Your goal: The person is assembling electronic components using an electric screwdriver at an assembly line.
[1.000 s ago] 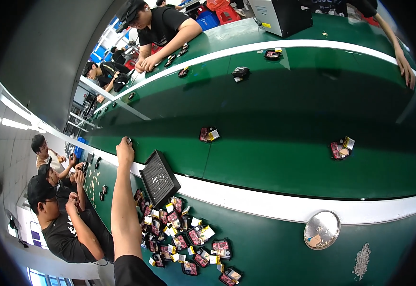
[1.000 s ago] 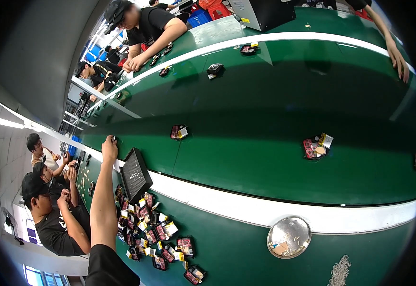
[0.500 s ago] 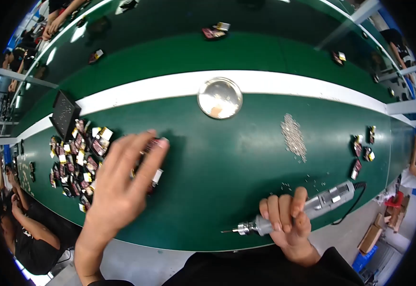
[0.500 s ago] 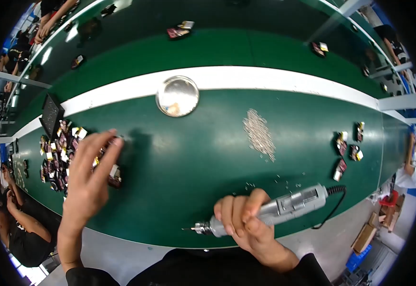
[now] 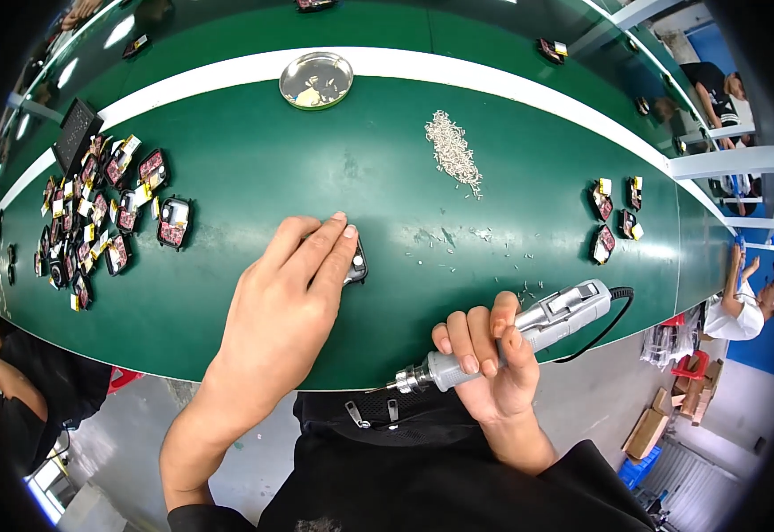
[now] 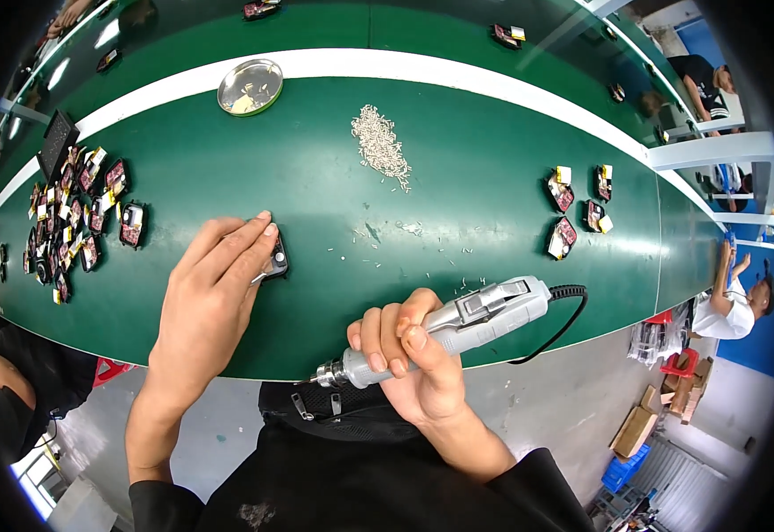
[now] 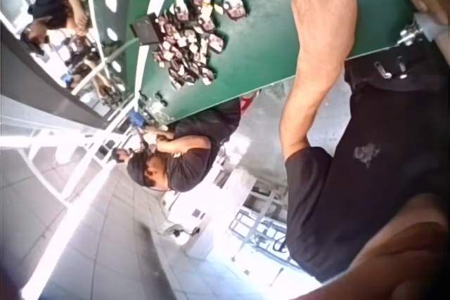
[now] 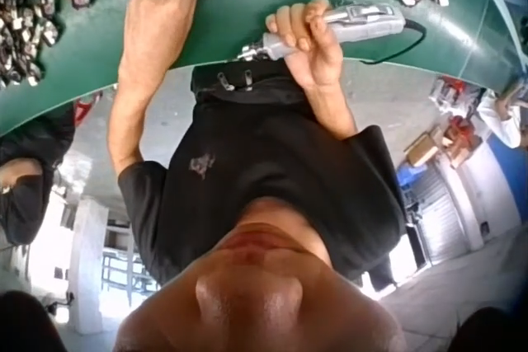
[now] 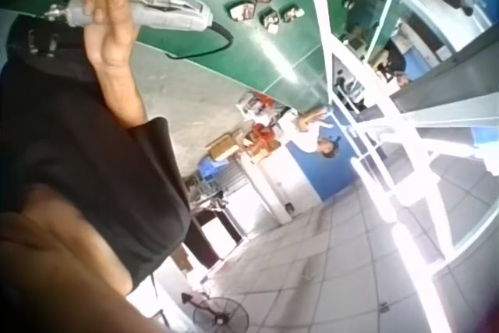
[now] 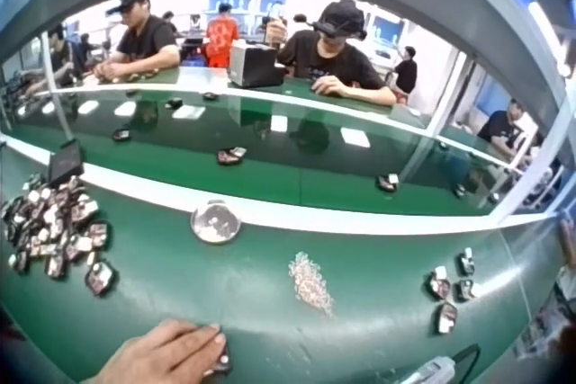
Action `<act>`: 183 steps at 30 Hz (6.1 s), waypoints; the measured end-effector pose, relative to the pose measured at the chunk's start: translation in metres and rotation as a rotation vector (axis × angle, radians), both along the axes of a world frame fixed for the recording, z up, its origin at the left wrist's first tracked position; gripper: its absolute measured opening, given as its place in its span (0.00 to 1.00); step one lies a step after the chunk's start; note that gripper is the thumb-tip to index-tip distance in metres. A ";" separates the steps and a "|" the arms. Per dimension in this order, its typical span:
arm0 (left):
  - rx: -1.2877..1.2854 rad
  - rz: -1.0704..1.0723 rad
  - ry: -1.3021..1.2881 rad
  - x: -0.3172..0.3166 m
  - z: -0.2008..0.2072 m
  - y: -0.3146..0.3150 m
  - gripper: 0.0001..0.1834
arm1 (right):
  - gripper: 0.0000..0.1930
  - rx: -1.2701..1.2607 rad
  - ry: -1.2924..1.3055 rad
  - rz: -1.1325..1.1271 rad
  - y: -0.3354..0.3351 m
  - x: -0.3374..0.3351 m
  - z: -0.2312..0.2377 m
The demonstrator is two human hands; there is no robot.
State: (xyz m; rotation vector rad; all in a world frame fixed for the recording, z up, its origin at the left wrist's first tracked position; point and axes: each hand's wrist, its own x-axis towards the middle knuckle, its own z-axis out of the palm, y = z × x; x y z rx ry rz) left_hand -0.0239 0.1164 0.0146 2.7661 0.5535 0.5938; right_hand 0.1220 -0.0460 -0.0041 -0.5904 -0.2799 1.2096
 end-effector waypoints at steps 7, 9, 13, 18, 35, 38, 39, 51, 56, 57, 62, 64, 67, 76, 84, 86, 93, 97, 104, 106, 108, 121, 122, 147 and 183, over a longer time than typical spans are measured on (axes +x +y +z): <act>0.065 0.079 -0.029 0.004 -0.006 -0.005 0.20 | 0.07 -0.221 0.183 0.003 -0.012 -0.001 0.015; 0.052 0.135 -0.063 0.003 -0.007 -0.009 0.19 | 0.08 -0.287 0.221 -0.019 -0.013 -0.002 0.018; 0.116 0.072 -0.129 0.002 -0.016 -0.013 0.16 | 0.08 -0.236 0.241 0.042 -0.015 0.002 0.014; 0.091 0.030 -0.084 0.002 -0.013 -0.036 0.15 | 0.07 -0.214 0.203 0.108 -0.024 -0.008 0.013; 0.058 0.036 0.015 0.006 -0.002 -0.077 0.17 | 0.05 -0.272 0.124 0.164 -0.036 -0.026 0.016; -0.026 0.015 0.086 0.002 -0.001 -0.075 0.17 | 0.06 -0.283 0.137 0.212 -0.036 -0.015 0.015; 0.024 0.001 0.084 -0.001 -0.004 -0.075 0.19 | 0.07 -0.207 0.119 0.200 -0.036 -0.008 0.018; 0.038 -0.020 0.101 -0.004 -0.005 -0.076 0.19 | 0.15 0.215 -0.506 0.063 0.034 0.042 0.054; 0.064 0.027 0.073 -0.007 -0.015 -0.079 0.17 | 0.14 0.187 -0.541 0.167 0.048 0.044 0.045; 0.071 0.024 0.062 -0.008 -0.016 -0.078 0.18 | 0.14 0.184 -0.544 0.179 0.050 0.044 0.043; 0.083 0.023 0.041 -0.008 -0.019 -0.077 0.18 | 0.14 0.161 -0.554 0.222 0.054 0.043 0.042; 0.082 0.029 0.031 -0.007 -0.020 -0.077 0.18 | 0.14 0.139 -0.571 0.214 0.054 0.043 0.043; 0.079 0.025 0.021 -0.007 -0.020 -0.077 0.16 | 0.15 0.121 -0.587 0.225 0.054 0.042 0.043; 0.059 0.022 -0.070 -0.005 -0.024 -0.081 0.17 | 0.15 0.194 -0.690 0.205 0.057 0.028 0.040; 0.067 -0.052 0.015 -0.015 -0.017 -0.073 0.20 | 0.12 0.246 -1.049 0.267 0.070 0.029 0.042; 0.041 -0.061 0.067 -0.016 -0.007 -0.073 0.22 | 0.11 0.194 -1.079 0.251 0.073 0.026 0.049; -0.075 -0.170 -0.058 -0.030 -0.008 -0.062 0.21 | 0.15 0.501 -0.405 0.328 0.061 0.031 0.036; -0.050 0.076 -0.095 -0.058 0.014 -0.044 0.25 | 0.13 0.543 -0.285 0.099 0.026 0.042 0.047; 0.209 0.821 0.082 -0.134 -0.001 0.070 0.28 | 0.10 0.296 -0.136 -0.046 0.003 0.053 0.038; 0.279 0.821 0.127 -0.113 -0.001 0.058 0.29 | 0.09 0.214 -0.095 -0.047 -0.001 0.052 0.028; 0.295 0.685 0.129 -0.081 0.008 0.029 0.28 | 0.08 0.157 -0.013 -0.040 -0.005 0.049 0.014; 0.106 0.045 0.017 0.049 -0.010 -0.032 0.16 | 0.05 0.143 0.129 -0.009 -0.020 0.053 -0.006; 0.204 -0.013 0.044 0.050 -0.011 -0.030 0.15 | 0.07 0.128 0.119 -0.005 -0.019 0.054 -0.006; -1.465 0.102 -0.903 0.001 -0.010 -0.112 0.12 | 0.09 0.429 0.089 -0.155 0.020 0.031 0.052; -0.557 0.376 -0.545 -0.030 0.013 -0.028 0.16 | 0.11 0.137 0.085 -0.308 0.028 0.038 0.045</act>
